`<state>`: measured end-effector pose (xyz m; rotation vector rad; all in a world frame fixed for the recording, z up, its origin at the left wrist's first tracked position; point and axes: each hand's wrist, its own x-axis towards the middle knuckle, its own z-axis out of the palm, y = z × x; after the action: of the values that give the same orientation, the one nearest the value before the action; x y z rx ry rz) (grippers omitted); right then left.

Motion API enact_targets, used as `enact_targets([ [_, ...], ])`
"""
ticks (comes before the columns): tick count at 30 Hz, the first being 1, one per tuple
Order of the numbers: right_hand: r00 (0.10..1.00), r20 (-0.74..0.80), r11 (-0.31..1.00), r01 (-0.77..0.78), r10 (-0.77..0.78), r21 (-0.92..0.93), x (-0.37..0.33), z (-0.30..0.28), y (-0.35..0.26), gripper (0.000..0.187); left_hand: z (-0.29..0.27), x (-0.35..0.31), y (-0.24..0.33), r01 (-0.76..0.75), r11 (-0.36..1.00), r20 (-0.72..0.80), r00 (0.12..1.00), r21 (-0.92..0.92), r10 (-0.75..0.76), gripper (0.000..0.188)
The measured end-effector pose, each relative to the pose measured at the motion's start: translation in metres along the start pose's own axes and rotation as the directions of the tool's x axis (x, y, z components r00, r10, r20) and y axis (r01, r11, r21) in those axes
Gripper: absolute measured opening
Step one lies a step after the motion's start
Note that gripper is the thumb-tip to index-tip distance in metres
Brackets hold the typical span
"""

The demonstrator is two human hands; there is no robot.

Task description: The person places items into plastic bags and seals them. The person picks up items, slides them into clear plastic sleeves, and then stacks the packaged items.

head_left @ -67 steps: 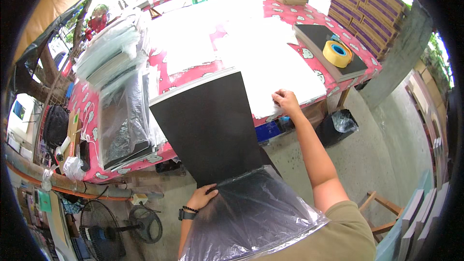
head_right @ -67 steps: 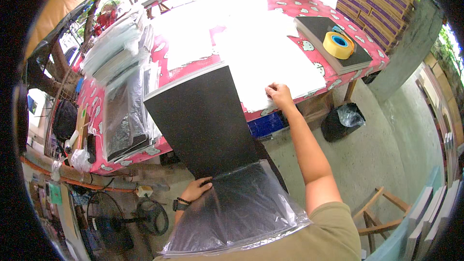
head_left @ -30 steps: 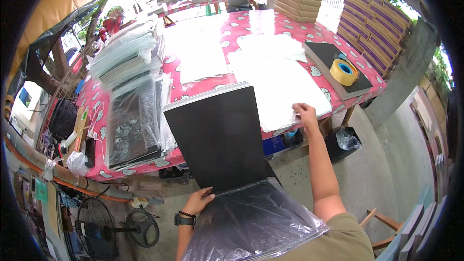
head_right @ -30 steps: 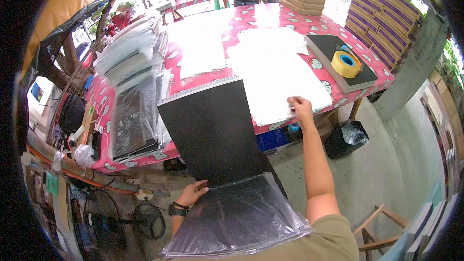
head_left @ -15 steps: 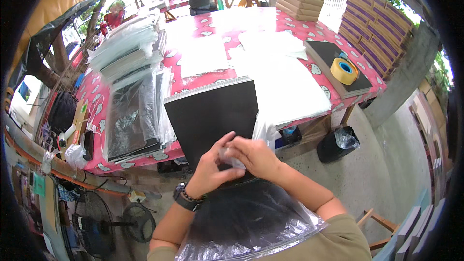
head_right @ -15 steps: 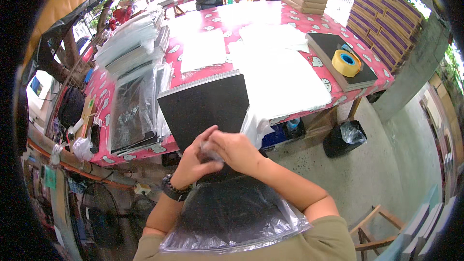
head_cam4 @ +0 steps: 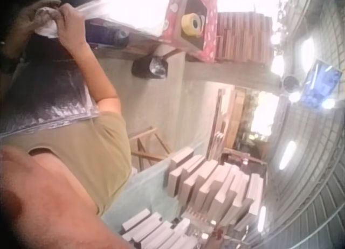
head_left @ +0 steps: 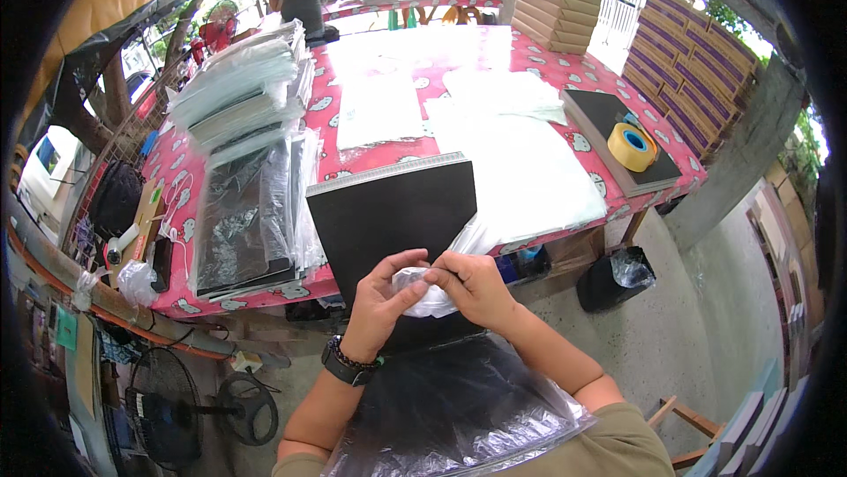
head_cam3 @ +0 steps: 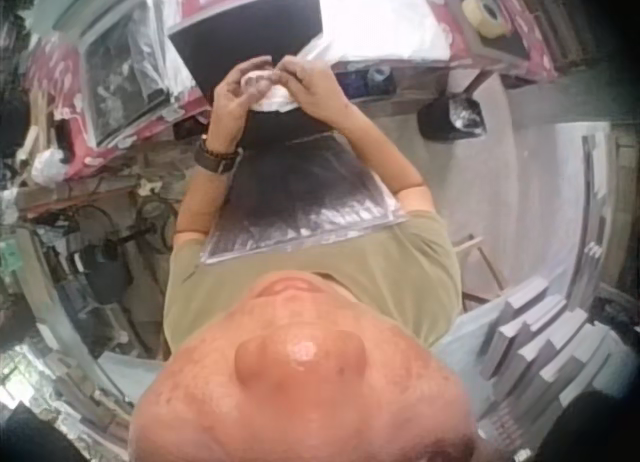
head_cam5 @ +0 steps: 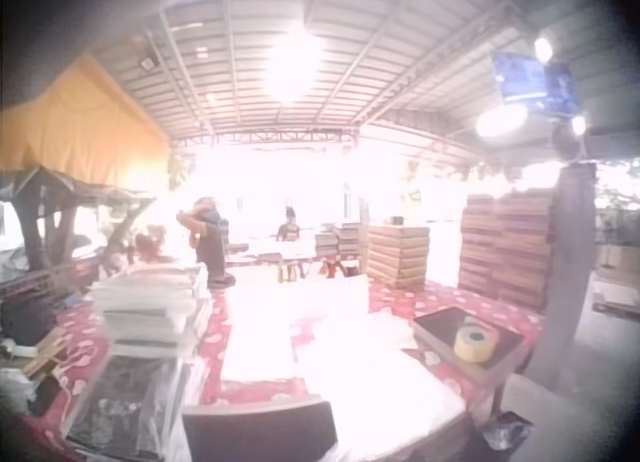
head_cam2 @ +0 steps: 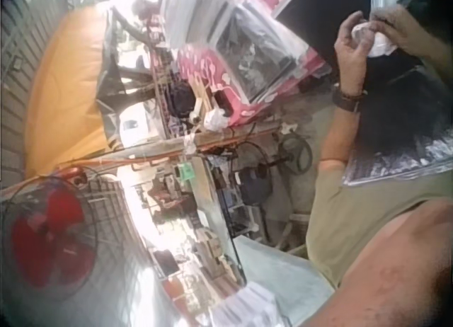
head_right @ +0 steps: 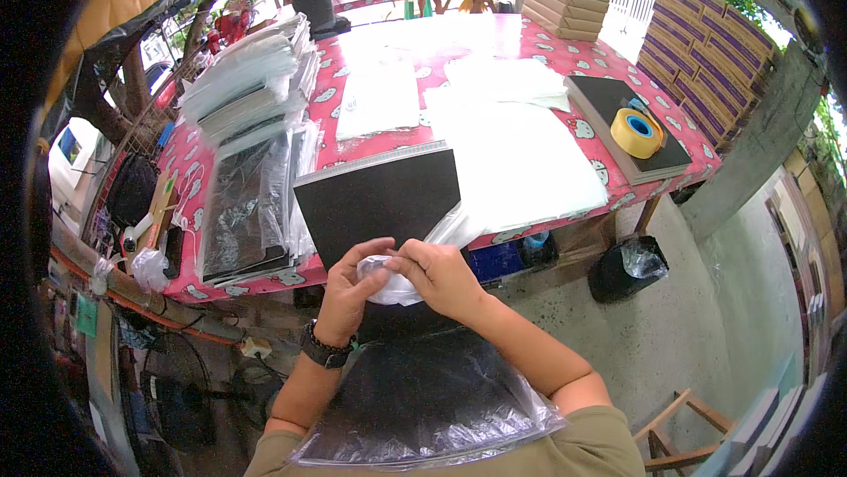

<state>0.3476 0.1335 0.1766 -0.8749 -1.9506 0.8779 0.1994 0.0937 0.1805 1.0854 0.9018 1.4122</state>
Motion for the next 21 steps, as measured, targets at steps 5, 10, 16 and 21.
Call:
enact_targets([
  [5, 0.995, 0.058, 0.990, -0.086, 0.080, 0.110, -0.001, -0.004, -0.009, 0.016, -0.028, 0.002, -0.021, 0.073, 0.986, 0.078, 0.995, -0.148, -0.062, 0.020],
  [10, 1.000, -0.006, 0.997, 0.003, -0.003, 0.081, -0.004, -0.001, -0.002, 0.015, -0.013, 0.000, -0.014, 0.055, 0.996, 0.059, 0.997, -0.065, -0.051, 0.018],
  [16, 0.997, 0.016, 0.993, -0.074, 0.073, 0.096, -0.005, 0.003, -0.007, 0.013, -0.022, -0.001, -0.021, 0.031, 0.995, 0.011, 0.999, -0.095, -0.030, 0.015],
  [21, 0.997, -0.073, 0.997, 0.009, -0.004, 0.072, -0.006, 0.009, -0.001, 0.013, -0.017, -0.003, -0.020, -0.005, 0.997, -0.008, 1.000, -0.079, 0.004, 0.013],
])
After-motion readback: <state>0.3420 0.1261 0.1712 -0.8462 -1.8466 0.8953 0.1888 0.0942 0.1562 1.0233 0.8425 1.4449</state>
